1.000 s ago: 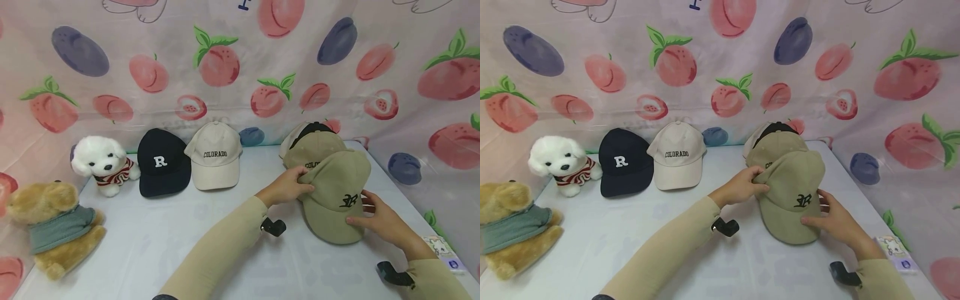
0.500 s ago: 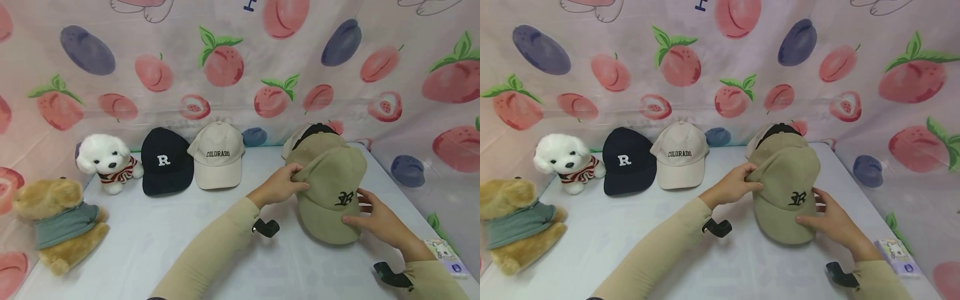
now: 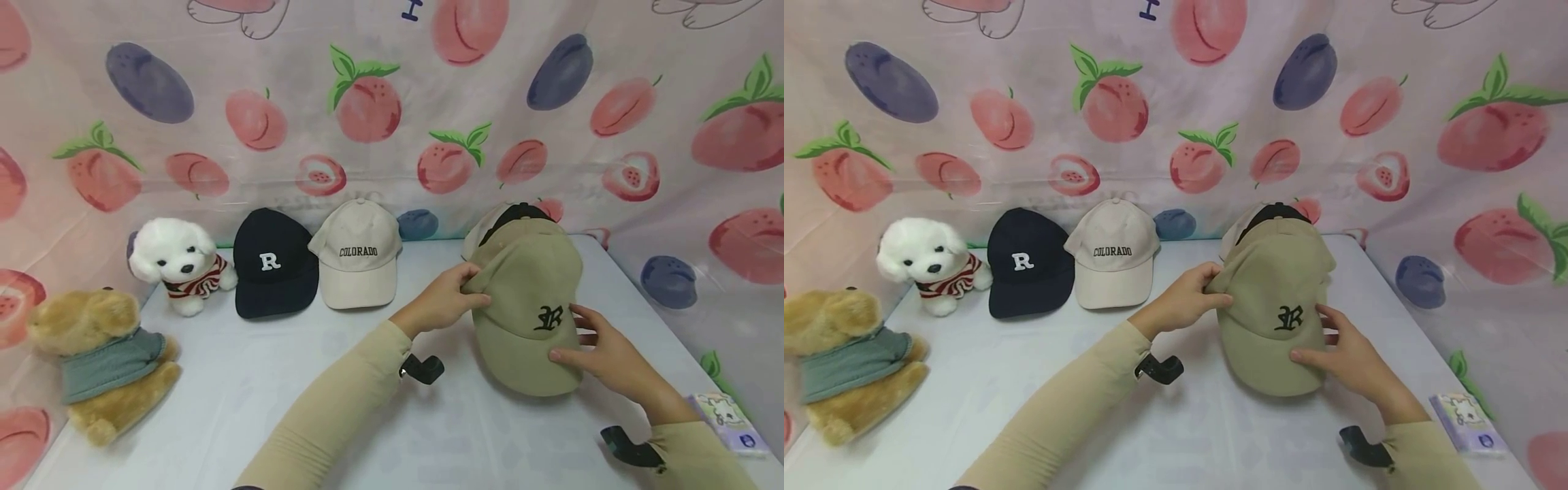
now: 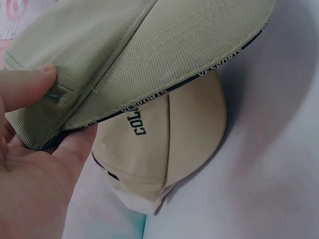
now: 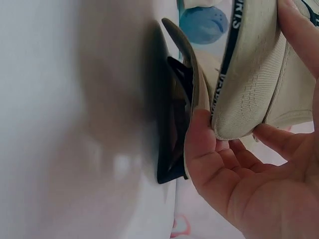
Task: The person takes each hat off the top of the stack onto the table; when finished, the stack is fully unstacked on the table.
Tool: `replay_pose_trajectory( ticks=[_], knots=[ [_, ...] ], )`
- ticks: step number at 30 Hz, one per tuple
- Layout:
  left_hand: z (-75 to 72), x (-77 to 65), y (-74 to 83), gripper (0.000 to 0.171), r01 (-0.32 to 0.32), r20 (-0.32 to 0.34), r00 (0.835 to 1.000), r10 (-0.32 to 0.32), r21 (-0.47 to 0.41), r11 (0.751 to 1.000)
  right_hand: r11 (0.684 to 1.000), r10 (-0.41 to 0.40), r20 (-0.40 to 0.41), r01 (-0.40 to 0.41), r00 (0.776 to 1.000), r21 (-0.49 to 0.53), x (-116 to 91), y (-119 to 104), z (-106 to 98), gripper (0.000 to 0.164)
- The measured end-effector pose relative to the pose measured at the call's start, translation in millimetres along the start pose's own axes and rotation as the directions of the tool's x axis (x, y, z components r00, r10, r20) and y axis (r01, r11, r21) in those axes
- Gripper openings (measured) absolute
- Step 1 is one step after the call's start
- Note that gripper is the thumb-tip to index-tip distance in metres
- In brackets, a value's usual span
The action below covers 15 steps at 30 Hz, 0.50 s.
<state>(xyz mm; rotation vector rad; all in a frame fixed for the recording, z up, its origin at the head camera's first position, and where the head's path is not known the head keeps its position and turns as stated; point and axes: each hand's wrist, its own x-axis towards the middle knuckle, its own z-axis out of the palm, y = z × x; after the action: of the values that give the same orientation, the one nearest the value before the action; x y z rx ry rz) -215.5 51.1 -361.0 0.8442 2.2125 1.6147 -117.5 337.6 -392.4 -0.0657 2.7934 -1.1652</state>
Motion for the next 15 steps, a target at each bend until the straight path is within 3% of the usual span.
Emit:
replay_pose_trajectory(
  ticks=[15],
  knots=[
    [-21.6, -17.2, -3.2, 0.026, -0.012, -0.009, 1.0, 0.012, -0.022, 1.0, 0.998, -0.056, -0.023, 0.057, 0.998, 0.018, 7, -19, 15, 0.104]
  ],
)
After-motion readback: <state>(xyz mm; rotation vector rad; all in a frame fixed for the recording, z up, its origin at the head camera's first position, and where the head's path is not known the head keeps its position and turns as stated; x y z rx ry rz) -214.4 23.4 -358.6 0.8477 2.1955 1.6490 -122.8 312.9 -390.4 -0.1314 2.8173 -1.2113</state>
